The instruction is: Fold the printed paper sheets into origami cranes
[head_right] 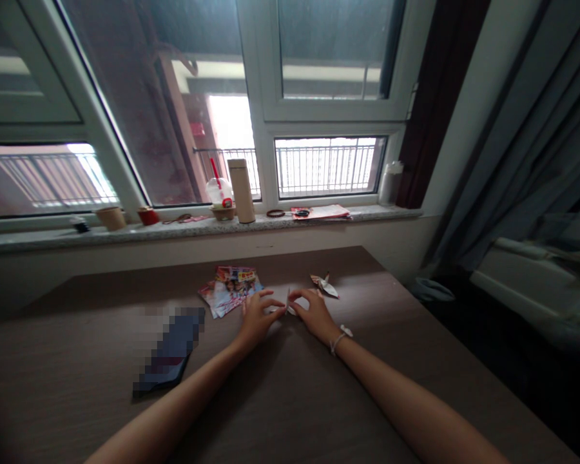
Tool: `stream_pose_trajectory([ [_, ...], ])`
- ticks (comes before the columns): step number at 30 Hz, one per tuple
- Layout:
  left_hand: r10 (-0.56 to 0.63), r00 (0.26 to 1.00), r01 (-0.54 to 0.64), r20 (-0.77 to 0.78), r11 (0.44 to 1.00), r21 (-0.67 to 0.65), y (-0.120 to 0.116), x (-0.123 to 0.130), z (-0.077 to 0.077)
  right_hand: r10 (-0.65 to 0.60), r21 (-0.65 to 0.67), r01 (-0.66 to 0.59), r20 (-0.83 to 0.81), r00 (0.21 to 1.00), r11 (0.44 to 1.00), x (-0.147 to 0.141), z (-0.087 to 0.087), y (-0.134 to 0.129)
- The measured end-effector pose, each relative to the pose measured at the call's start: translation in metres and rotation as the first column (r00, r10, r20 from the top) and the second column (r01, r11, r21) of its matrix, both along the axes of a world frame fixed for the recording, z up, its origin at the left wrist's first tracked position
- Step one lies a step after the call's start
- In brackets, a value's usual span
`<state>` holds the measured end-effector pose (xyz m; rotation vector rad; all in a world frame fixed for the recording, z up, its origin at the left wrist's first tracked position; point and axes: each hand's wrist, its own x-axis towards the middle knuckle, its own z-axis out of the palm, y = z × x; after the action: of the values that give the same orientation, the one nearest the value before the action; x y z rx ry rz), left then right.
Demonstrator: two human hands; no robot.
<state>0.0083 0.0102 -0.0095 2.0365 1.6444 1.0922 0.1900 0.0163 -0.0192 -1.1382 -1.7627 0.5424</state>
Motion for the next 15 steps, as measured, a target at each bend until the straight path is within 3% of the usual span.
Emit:
stream_pose_trajectory([
  [5,-0.053,0.995,0.049,0.080,0.997,0.052,0.0014,-0.0002,-0.0011,0.050,-0.041,-0.052,-0.050,0.998,0.998,-0.0015,0.0025,0.0000],
  [15,-0.044,0.992,0.045,0.119,0.999,-0.010,0.0069,0.0005,-0.0051,0.074,-0.143,-0.118,-0.279,0.957,0.983,-0.0046,-0.0006,0.0058],
])
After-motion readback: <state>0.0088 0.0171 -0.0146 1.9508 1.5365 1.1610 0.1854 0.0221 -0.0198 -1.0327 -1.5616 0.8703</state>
